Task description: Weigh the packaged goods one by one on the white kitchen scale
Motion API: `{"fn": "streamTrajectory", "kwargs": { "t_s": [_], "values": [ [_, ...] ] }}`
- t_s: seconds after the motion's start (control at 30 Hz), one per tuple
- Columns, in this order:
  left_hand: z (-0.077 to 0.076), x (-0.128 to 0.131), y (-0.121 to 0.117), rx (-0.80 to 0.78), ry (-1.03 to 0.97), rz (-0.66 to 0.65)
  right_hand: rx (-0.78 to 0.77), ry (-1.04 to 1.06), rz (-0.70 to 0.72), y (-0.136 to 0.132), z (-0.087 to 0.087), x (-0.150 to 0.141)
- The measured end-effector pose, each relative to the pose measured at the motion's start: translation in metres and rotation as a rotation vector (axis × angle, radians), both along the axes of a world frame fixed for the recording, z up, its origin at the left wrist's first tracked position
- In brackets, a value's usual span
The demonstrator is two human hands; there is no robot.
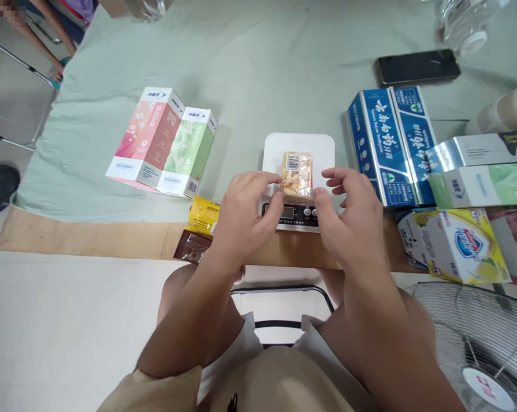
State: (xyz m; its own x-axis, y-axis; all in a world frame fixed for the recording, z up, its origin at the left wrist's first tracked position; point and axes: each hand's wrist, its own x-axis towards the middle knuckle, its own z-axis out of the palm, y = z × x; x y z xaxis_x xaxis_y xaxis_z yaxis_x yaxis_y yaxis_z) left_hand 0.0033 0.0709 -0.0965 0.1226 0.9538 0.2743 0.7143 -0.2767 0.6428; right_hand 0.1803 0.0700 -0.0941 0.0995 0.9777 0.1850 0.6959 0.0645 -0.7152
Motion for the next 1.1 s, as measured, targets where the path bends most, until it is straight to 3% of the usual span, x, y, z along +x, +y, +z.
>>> {"fn": "streamTrajectory", "kwargs": {
  "t_s": [0.37,0.63,0.8,0.97,1.1],
  "values": [
    [-0.001,0.001,0.001,-0.065,-0.041,-0.102,-0.040,-0.113,0.188,-0.005,-0.007,-0.013],
    [0.000,0.001,0.000,-0.092,-0.034,-0.220,0.013,-0.091,0.066,0.000,-0.013,-0.015],
    [-0.001,-0.003,-0.001,-0.058,-0.061,-0.166,0.143,-0.157,-0.098,0.004,-0.006,0.006],
    [0.000,-0.005,-0.001,-0.048,-0.067,-0.133,0.121,-0.273,-0.310,0.012,-0.010,0.023],
    [0.003,-0.008,-0.001,-0.046,-0.083,-0.098,0.068,-0.359,-0.263,0.014,-0.019,0.023]
  ]
}}
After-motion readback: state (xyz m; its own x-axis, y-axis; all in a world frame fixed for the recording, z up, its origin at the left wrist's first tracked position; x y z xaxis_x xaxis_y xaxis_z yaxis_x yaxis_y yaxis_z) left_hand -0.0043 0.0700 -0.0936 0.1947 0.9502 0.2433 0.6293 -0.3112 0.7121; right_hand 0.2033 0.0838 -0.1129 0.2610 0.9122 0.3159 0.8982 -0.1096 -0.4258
